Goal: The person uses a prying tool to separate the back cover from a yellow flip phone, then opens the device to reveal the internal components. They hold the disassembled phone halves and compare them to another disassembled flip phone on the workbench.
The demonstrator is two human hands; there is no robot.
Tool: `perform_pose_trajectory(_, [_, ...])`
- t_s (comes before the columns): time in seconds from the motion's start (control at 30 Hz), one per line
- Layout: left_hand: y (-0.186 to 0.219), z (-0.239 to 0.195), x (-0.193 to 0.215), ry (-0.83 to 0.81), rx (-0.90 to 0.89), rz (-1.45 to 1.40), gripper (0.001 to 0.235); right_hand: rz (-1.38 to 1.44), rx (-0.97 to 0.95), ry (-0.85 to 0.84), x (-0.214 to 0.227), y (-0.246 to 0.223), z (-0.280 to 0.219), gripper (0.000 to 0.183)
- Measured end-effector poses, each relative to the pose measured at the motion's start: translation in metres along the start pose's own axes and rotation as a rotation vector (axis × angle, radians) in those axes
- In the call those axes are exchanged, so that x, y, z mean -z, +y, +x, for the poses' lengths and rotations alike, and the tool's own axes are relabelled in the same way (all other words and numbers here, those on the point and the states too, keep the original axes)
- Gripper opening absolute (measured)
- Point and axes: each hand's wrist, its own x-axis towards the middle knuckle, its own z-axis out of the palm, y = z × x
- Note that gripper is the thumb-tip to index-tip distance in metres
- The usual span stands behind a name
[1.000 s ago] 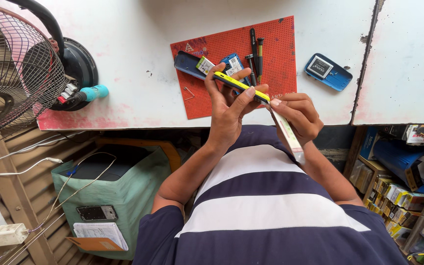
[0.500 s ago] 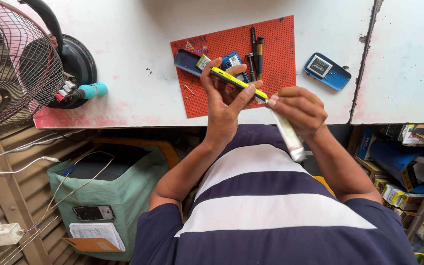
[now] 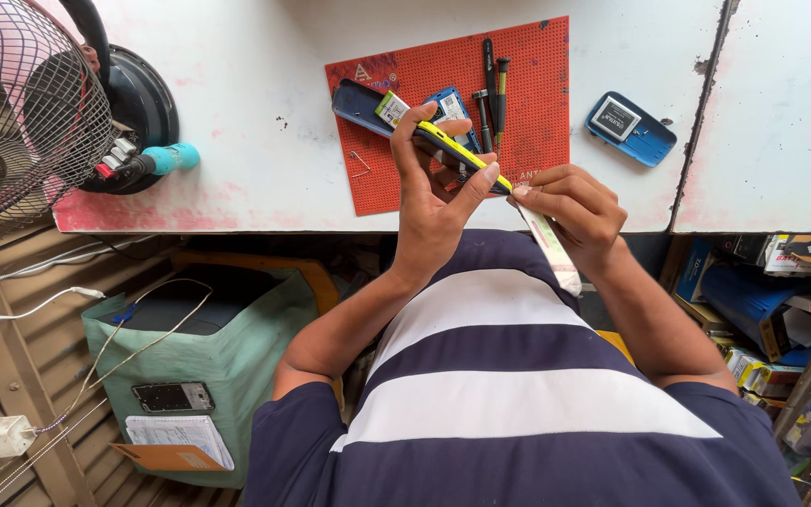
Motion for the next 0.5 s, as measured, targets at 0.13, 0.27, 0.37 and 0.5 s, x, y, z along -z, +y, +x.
perform_pose_trajectory(0.13, [0.003,0.002,0.004,-0.041,0.022,0.018,0.077,-0.036,0.238,-0.101,0.010,0.009,0.012,0.025])
perform_pose_trajectory(0.27, [0.006,0.002,0.007,-0.047,0.028,-0.024,0.077,0.005,0.133,-0.167,0.017,0.001,0.020,0.027])
perform_pose_trajectory(0.37, [0.003,0.005,0.007,-0.029,0.005,-0.077,0.073,0.068,-0.099,-0.045,0.006,-0.015,0.020,0.023])
perform_pose_trajectory(0.5, [-0.009,0.004,0.009,0.005,-0.005,-0.233,0.058,0.076,-0.249,0.055,-0.008,-0.026,0.016,0.021])
